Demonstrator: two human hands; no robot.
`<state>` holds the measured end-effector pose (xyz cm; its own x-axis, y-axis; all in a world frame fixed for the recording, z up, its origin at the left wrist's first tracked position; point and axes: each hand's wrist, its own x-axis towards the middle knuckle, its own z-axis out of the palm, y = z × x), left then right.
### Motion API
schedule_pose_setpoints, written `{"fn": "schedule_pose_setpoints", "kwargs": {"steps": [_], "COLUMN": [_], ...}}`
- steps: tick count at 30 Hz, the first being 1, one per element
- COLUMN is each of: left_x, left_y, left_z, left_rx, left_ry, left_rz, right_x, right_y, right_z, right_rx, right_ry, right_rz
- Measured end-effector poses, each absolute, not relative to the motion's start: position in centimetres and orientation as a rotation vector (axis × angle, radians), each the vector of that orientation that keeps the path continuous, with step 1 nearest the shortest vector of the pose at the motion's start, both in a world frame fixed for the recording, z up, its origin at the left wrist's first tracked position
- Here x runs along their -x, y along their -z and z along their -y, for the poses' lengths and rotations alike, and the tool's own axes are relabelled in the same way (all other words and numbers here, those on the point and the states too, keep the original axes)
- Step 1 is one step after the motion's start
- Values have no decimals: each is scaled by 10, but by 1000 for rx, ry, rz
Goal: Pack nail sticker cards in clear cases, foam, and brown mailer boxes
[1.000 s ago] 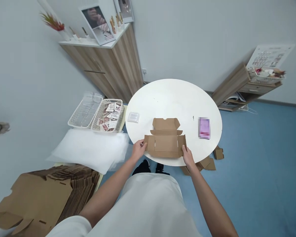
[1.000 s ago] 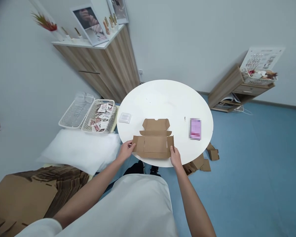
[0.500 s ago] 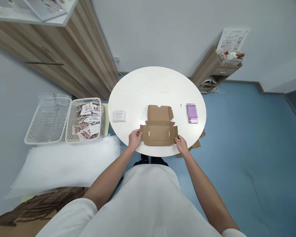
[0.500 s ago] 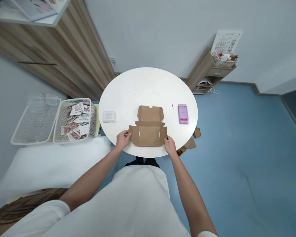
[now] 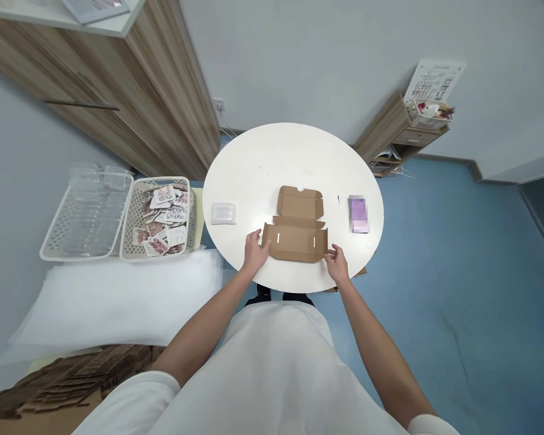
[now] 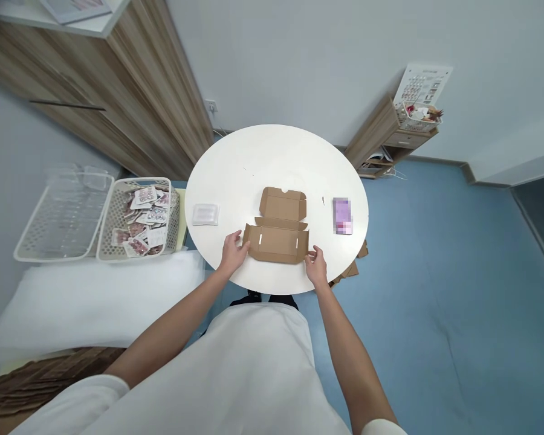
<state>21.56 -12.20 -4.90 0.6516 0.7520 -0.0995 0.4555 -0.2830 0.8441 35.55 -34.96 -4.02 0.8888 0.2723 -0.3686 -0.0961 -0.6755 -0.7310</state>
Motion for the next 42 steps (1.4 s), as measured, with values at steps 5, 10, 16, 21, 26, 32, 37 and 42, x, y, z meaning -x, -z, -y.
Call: {"fn": "schedule_pose_setpoints", "kwargs": {"steps": [5,10,16,21,26,32,37,42], "left_x": [-203,-215,-238,-256,-268,-274,-267,-239], "left_y": [39,34,39,32,26,30,30,27], "left_z": [150,163,162,158,147,137,137,142], "left_rx": [-2409,-2601,-2651,-2675,-2693,-2743,-2864,-2938], "left_ry": [-292,46,164,141,183,211,329,407], "left_rz": [-675,-521,-569,-689,-697,-501,-391,-338], "right_x": [-376,-428,-478,-485,-483,-468,-439,-387], "right_y": [39,35,51,63,61,50,37,25], "right_z": [336,303,266,260,268,276,285,307], "right_rx": [2228,2177,2198,2308,2249,2258,2434,2567], "right_ry": [-472,-541,-724,-743,-750,-802,-701,-406], "right_rz": [178,197,254,418,489,607,715,1307]}}
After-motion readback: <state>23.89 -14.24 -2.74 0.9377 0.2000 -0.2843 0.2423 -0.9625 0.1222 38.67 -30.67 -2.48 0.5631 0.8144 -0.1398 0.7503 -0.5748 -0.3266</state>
